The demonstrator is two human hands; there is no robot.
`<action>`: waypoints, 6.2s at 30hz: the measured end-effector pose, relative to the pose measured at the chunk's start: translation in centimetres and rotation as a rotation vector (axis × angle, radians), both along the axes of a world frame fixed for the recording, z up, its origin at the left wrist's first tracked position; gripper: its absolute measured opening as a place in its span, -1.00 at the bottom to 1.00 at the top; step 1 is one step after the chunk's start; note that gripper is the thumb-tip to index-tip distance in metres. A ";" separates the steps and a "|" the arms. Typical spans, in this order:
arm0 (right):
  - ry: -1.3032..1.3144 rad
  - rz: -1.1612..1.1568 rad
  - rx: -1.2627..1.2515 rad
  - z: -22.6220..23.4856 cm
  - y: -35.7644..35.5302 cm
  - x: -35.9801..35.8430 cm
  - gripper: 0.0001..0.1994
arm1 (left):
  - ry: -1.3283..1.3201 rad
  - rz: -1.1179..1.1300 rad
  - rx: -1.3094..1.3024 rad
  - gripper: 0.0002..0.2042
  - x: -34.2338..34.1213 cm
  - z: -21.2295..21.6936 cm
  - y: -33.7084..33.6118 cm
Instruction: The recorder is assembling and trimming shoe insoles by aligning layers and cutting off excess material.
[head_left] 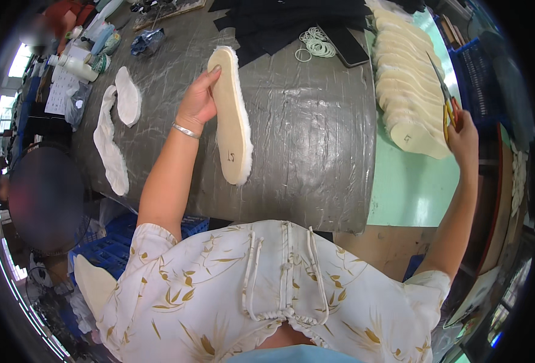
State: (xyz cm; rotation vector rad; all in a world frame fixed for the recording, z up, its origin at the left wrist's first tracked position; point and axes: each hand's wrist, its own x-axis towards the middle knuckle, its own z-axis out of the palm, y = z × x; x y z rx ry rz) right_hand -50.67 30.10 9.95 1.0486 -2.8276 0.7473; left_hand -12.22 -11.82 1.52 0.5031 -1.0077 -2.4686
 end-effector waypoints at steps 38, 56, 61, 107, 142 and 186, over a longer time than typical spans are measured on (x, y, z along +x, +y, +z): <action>-0.175 -0.106 -0.306 -2.3 9.6 25.4 -0.32 | 0.166 -0.491 0.002 -0.72 -13.6 7.3 30.1; -0.143 -0.122 -0.359 -2.7 12.3 24.8 -0.44 | 0.139 -0.559 -0.048 -0.79 -13.8 7.8 32.7; -0.060 -0.167 -0.312 -1.4 15.1 24.8 -0.44 | 0.153 -0.662 -0.121 -0.79 -14.7 8.7 34.5; -0.048 -0.269 -0.080 -0.4 22.8 26.9 -0.41 | 0.134 -1.031 -0.878 -0.79 -16.6 12.9 37.2; -0.286 -0.145 -0.121 -2.2 21.2 28.7 -0.54 | -0.067 -1.062 -0.828 -0.75 -16.3 10.9 34.3; -0.156 -0.135 0.011 -2.2 19.9 26.9 -0.48 | -0.075 -1.163 -0.867 -0.75 -15.8 10.3 34.5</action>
